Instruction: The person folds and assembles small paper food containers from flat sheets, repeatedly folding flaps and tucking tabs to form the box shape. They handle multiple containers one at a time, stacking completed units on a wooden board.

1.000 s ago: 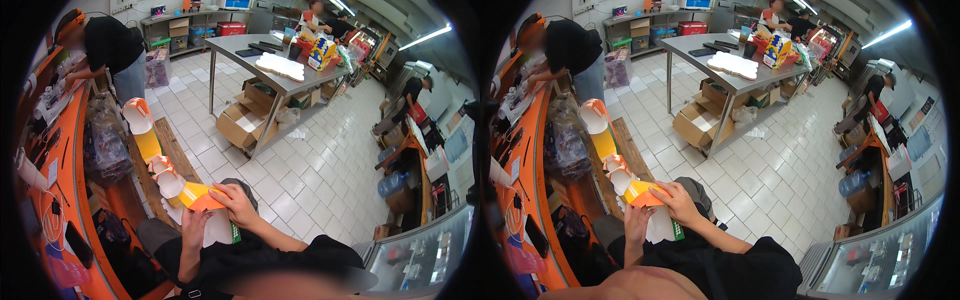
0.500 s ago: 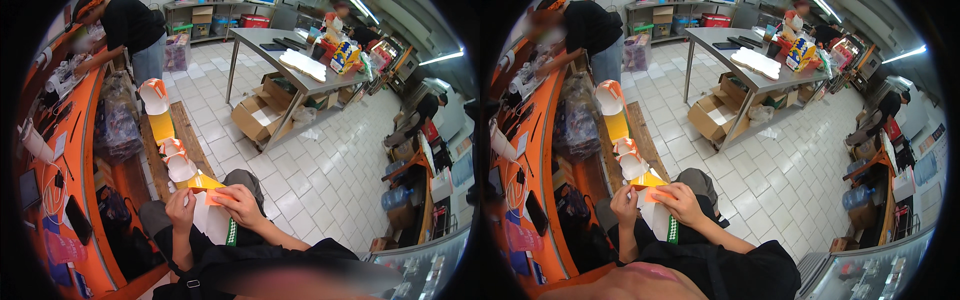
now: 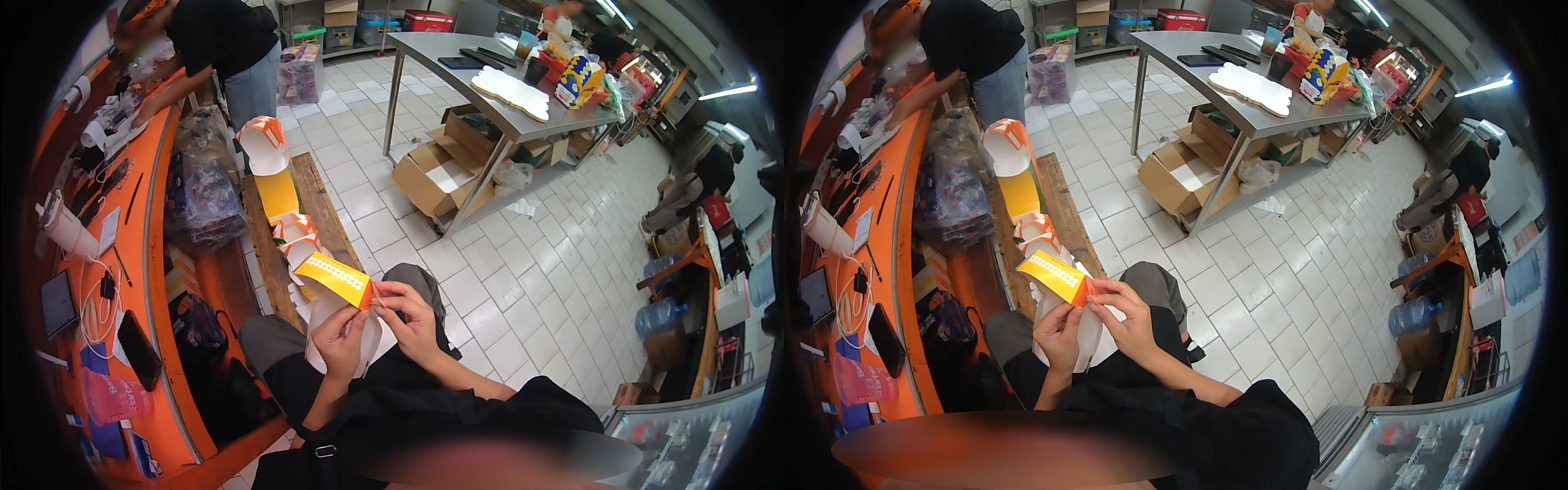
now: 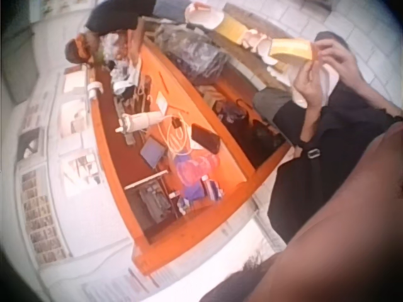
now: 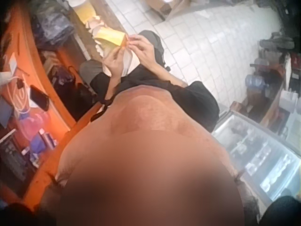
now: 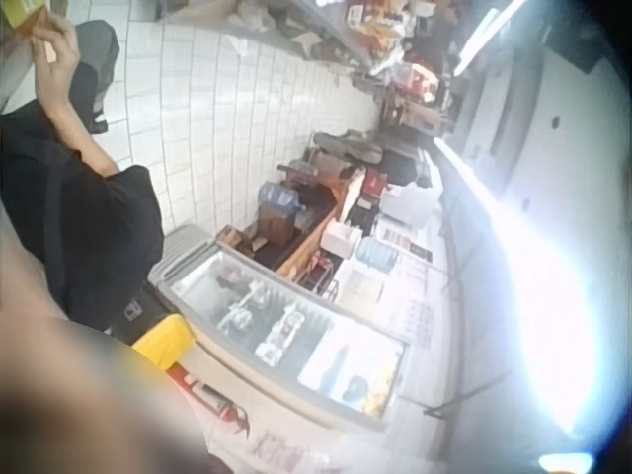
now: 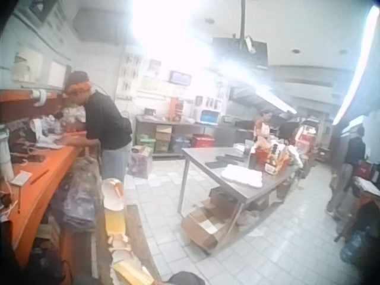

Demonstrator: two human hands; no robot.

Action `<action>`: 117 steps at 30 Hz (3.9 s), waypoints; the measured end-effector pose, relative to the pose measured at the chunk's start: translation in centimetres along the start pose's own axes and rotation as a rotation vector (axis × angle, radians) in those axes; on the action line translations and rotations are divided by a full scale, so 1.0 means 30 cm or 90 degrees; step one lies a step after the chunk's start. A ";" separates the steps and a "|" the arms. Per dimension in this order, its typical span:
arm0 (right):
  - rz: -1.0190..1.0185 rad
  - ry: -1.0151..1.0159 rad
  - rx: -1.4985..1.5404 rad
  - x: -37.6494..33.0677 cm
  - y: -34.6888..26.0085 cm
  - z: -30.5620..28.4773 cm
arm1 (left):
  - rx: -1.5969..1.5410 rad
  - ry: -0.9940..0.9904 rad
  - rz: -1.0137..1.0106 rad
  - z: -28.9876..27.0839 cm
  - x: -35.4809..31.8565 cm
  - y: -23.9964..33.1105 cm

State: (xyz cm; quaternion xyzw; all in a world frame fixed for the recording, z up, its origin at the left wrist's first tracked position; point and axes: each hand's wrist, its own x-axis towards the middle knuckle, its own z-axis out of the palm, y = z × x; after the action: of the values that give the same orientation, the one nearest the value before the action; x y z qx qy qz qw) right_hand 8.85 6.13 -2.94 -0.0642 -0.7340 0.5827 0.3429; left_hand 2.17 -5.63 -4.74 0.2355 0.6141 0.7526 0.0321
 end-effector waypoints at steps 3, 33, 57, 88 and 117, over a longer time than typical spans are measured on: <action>-0.002 0.029 0.016 -0.018 0.000 0.019 | -0.033 -0.028 0.024 0.000 0.009 0.002; -0.086 -0.074 -0.069 -0.038 0.015 -0.006 | 0.192 0.000 0.202 -0.017 -0.012 -0.071; 0.012 0.090 -0.280 0.025 0.142 -0.254 | -0.338 0.121 -0.059 -0.026 0.025 -0.036; 0.255 -0.336 0.132 -0.126 0.090 0.033 | 0.069 0.042 0.042 -0.123 0.026 -0.136; 0.160 -0.482 0.179 -0.008 -0.078 -0.113 | 0.059 -0.368 -0.282 -0.273 -0.144 -0.033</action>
State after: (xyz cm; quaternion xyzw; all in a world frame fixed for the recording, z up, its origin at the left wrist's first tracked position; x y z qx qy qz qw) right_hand 11.73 8.03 -0.64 0.1124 -0.7080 0.6969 -0.0194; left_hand 2.55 -14.31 -8.14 0.3010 0.6495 0.6011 0.3553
